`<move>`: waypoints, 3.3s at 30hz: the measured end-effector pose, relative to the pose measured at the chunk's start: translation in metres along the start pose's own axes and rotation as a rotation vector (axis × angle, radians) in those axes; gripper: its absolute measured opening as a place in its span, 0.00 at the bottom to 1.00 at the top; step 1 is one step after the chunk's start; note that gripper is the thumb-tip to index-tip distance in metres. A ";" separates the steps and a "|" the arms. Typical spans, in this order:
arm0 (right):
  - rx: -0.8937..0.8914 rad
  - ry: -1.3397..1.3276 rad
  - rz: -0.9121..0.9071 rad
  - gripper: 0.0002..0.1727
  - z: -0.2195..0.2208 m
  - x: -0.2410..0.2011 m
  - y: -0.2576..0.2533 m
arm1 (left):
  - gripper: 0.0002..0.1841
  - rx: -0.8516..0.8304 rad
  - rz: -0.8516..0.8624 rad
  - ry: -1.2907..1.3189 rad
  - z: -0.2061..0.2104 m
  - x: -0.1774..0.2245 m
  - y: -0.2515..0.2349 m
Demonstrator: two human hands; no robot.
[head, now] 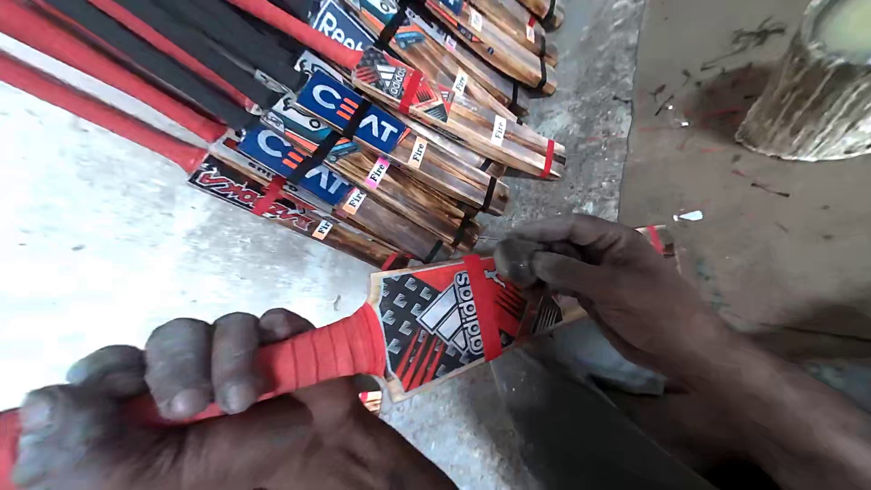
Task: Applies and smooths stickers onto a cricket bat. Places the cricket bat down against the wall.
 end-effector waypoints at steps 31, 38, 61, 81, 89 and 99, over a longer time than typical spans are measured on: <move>0.228 0.394 -0.078 0.11 -0.007 -0.015 0.082 | 0.17 0.019 0.009 -0.232 0.041 -0.015 -0.007; 0.280 0.684 -0.219 0.11 0.000 -0.043 0.063 | 0.18 0.009 0.025 -0.100 0.058 -0.016 -0.010; 0.254 0.152 -0.135 0.12 -0.011 -0.056 0.017 | 0.19 -0.090 0.036 -0.038 0.083 0.020 0.004; 0.341 1.033 -0.329 0.13 0.032 -0.035 0.076 | 0.20 0.094 0.031 -0.282 0.065 0.017 0.003; 0.189 1.086 -0.351 0.14 0.008 -0.060 0.082 | 0.18 0.092 0.027 -0.376 0.065 0.015 -0.001; -0.051 1.185 -0.548 0.14 0.035 -0.093 0.009 | 0.19 0.031 0.038 -0.300 0.075 0.019 -0.002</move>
Point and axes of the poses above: each hand's wrist, its own y-axis away from the middle knuckle, its own z-axis out of the palm, x = y × z, the point moved 10 cm from there along -y, towards the middle knuckle, and after that the axes turned 1 degree about -x, right-handed, at the moved point
